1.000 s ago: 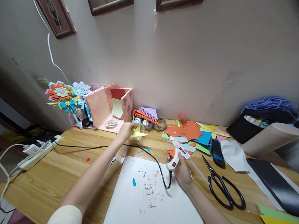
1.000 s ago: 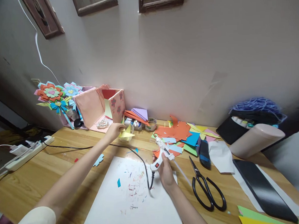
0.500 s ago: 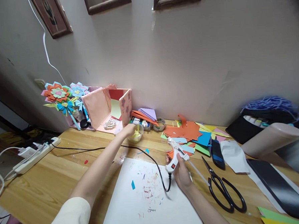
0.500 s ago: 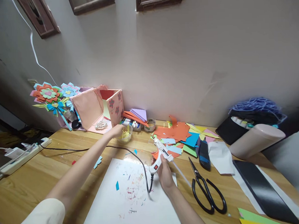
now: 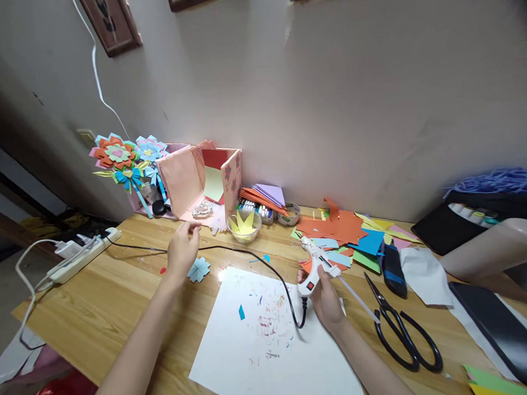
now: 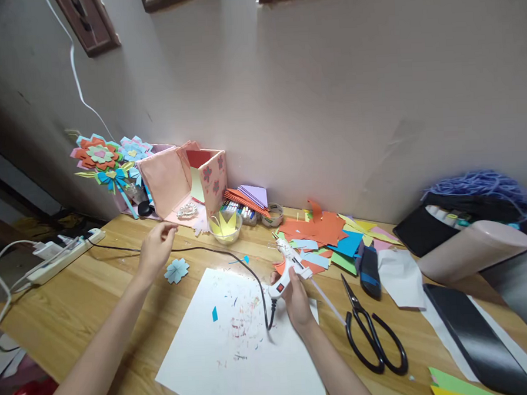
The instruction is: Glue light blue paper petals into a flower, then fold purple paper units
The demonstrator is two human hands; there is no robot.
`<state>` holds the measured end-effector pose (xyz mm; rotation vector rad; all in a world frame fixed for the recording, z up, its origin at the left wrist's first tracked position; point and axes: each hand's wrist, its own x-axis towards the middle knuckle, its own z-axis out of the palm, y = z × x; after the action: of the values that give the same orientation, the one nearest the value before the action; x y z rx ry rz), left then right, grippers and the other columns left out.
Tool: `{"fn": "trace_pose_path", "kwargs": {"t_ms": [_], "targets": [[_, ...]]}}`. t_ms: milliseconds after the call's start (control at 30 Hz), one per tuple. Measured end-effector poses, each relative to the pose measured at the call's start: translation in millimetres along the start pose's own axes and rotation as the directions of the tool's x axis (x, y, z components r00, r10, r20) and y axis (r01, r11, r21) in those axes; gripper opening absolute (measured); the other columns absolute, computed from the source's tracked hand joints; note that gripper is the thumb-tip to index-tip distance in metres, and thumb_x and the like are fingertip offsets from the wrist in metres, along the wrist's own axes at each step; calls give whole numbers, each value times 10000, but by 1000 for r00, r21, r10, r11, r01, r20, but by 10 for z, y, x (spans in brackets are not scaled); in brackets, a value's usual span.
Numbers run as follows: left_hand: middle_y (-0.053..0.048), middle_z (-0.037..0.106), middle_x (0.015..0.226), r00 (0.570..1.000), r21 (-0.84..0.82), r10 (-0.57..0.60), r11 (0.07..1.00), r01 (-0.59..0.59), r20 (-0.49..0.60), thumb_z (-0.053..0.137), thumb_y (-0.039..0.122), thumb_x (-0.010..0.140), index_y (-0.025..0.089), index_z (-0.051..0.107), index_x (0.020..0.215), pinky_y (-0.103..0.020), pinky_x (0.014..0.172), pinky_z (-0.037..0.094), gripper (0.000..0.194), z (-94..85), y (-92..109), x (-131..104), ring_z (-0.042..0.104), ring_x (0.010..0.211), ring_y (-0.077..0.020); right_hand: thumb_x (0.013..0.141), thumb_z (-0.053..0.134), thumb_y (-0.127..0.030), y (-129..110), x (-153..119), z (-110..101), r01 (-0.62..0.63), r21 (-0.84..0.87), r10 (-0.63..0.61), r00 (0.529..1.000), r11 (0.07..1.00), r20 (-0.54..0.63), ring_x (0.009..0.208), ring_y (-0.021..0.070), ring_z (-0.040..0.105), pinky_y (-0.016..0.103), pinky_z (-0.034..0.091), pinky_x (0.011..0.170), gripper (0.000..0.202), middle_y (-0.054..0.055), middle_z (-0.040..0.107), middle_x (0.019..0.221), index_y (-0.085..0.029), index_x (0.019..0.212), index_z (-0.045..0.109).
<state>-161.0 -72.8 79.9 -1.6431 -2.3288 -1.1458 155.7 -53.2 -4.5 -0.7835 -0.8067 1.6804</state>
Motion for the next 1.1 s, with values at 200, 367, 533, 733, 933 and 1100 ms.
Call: {"fn": "trace_pose_path", "kwargs": {"t_ms": [200,367,533,733,933,1100], "targets": [[-155,610,1016,904,105,-308,951,290,298,678,400,613,101,556,1008,-314,770,447,510,164,-723,-556,582,933,-250,820,487,-510,28,-31,-17,-28,-34,28,999,999,19,727,171,571,270,433,626,336,20,618,750,-201,923,570],[-82,645,846,873,-14,-357,924,383,332,745,388,488,124,599,906,-279,630,440,516,161,-685,-571,597,785,-230,817,496,-503,51,-60,-53,-27,-57,28,1000,998,12,734,179,575,281,439,630,331,21,613,730,-202,933,566],[-43,633,670,793,-357,-292,772,526,535,648,529,576,115,610,717,-249,543,414,439,40,-596,-587,567,603,-170,814,498,-502,57,-98,12,-20,-80,23,999,997,38,748,187,571,291,439,641,335,25,612,755,-207,961,555],[-49,642,694,717,-543,-243,510,667,653,652,586,575,108,629,759,-258,635,452,513,39,-204,-596,576,638,-151,777,520,-549,6,-147,103,20,-169,-16,1000,985,24,718,196,562,305,430,661,382,31,599,701,-187,884,582],[-78,662,782,672,-555,-27,539,633,740,626,555,654,106,642,838,-268,668,458,486,272,298,-578,602,716,-172,710,647,-452,39,-142,97,106,-381,-137,989,918,-55,774,187,560,307,411,773,279,40,621,740,-178,659,624],[-72,652,739,724,-437,22,810,391,689,590,540,687,109,634,776,-271,606,448,443,608,403,-656,599,673,-185,670,694,-389,98,-121,211,106,-390,-162,980,915,-112,759,177,583,307,424,769,217,32,641,737,-184,722,643]]}}
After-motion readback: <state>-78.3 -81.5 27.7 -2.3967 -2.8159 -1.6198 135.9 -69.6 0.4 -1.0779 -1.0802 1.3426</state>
